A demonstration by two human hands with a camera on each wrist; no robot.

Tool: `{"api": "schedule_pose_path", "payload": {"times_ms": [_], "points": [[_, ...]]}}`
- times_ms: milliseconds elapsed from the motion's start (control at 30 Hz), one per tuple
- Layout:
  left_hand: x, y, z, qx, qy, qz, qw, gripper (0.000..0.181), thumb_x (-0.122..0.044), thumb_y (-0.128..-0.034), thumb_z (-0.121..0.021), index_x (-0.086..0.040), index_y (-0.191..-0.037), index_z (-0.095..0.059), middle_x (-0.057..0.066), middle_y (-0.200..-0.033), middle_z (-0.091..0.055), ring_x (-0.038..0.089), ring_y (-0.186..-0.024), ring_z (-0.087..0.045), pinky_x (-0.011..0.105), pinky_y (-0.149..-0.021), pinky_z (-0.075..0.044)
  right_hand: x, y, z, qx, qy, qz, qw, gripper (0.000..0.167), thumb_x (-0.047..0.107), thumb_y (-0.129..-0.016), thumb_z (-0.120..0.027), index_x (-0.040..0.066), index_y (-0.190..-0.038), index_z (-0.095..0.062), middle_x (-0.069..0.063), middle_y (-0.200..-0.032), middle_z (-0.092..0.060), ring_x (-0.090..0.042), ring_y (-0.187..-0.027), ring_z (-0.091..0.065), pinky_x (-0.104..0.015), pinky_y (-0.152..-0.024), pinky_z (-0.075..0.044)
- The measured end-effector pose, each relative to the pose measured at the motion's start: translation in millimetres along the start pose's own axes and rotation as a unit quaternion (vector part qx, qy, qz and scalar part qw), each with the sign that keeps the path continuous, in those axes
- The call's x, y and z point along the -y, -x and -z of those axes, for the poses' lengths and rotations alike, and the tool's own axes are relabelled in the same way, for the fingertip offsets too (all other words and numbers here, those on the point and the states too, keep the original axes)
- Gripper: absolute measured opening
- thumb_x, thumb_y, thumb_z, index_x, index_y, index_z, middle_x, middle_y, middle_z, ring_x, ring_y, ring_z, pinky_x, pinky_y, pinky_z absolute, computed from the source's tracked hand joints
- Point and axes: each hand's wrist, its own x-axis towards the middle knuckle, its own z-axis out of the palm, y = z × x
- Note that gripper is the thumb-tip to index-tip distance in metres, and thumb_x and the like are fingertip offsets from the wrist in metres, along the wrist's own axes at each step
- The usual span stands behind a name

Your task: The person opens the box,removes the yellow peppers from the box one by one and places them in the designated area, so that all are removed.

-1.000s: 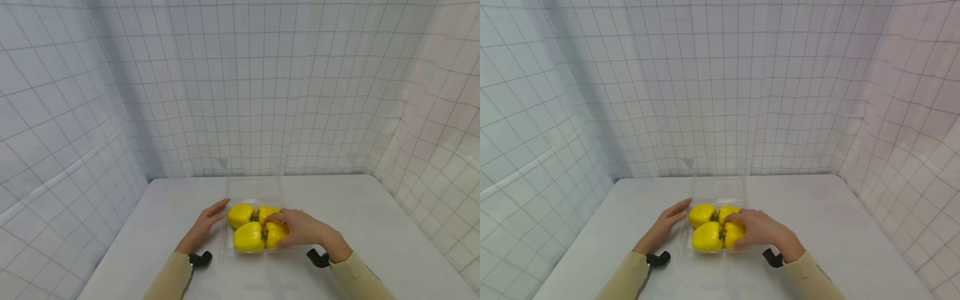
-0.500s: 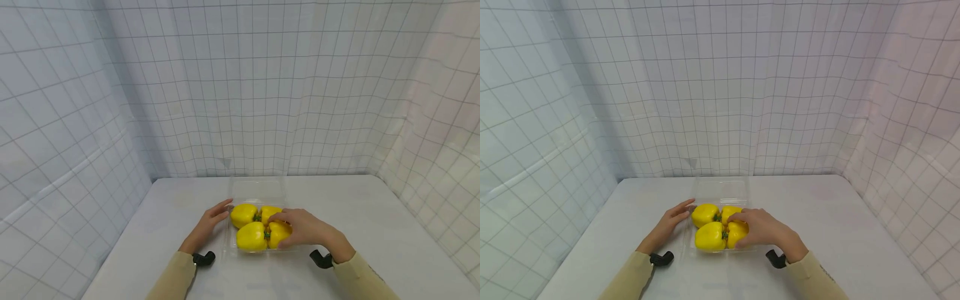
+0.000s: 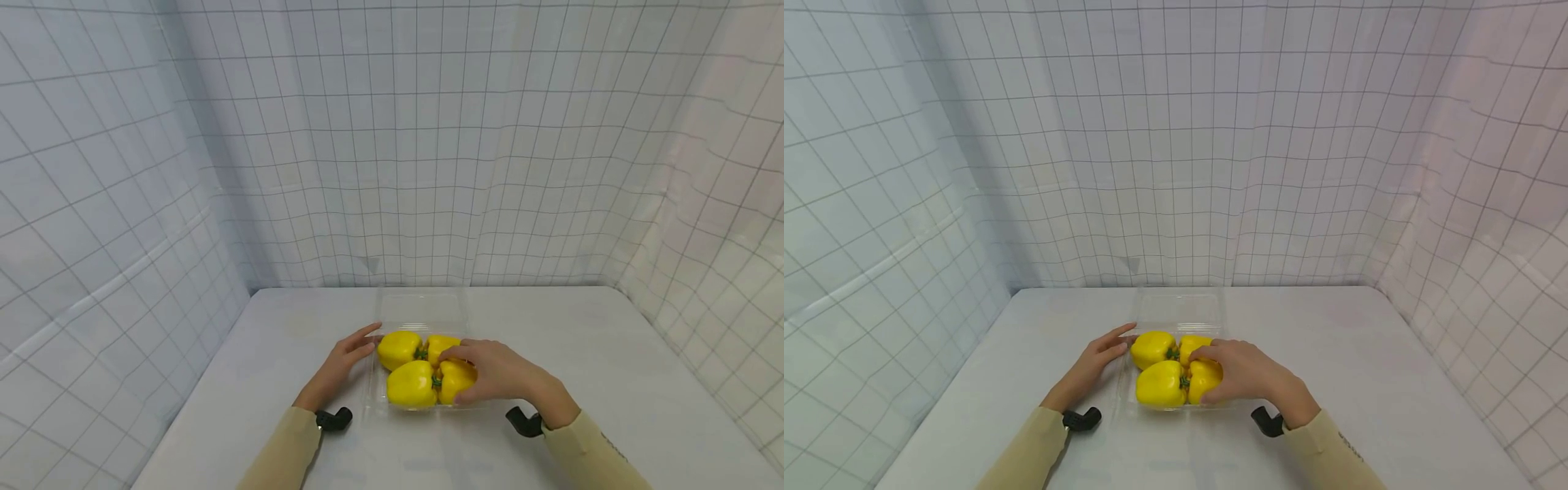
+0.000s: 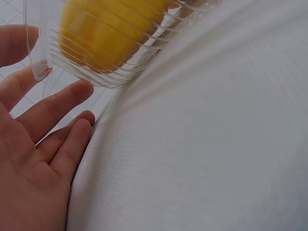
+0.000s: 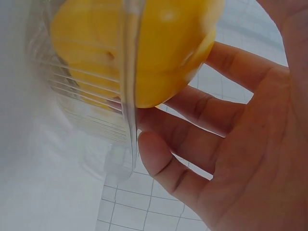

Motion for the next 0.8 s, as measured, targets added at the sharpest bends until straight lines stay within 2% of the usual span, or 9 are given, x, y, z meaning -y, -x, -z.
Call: {"api": "schedule_pose_path", "payload": {"times_ms": [333, 667, 800], "points": [[1.3, -0.8, 0.1, 0.000, 0.005, -0.003, 1.0000, 0.054, -0.046, -0.1025, -0.054, -0.030, -0.153, -0.045, -0.003, -0.141, -0.058, 0.023, -0.137, -0.045, 0.062, -0.116, -0.023, 1.5, -0.4, 2.5, -0.006, 0.009, 0.009, 0.9999, 0.061, 0.052, -0.075, -0.082, 0.034, -0.130, -0.064, 0.020, -0.099, -0.056, -0.007, -0.083, -0.052, -0.030, -0.075, -0.046], [3.3, 0.0, -1.0, 0.002, 0.004, -0.007, 1.0000, 0.052, -0.041, -0.1043, -0.053, -0.027, -0.154, -0.044, -0.001, -0.141, -0.058, 0.024, -0.136, -0.046, 0.061, -0.116, -0.024, 2.4, 0.7, 3.6, -0.007, 0.013, 0.006, 0.9999, 0.060, 0.049, -0.074, -0.082, 0.034, -0.130, -0.065, 0.018, -0.094, -0.053, -0.009, -0.079, -0.051, -0.029, -0.069, -0.045], [1.2, -1.3, 0.4, 0.003, -0.002, -0.015, 0.9999, 0.052, -0.039, -0.1043, -0.053, -0.026, -0.154, -0.044, 0.000, -0.141, -0.059, 0.023, -0.136, -0.047, 0.058, -0.115, -0.028, 3.7, 1.4, 4.5, -0.014, 0.014, 0.005, 0.9998, 0.060, 0.047, -0.074, -0.082, 0.034, -0.130, -0.064, 0.015, -0.094, -0.052, -0.009, -0.077, -0.051, -0.028, -0.067, -0.044]]}}
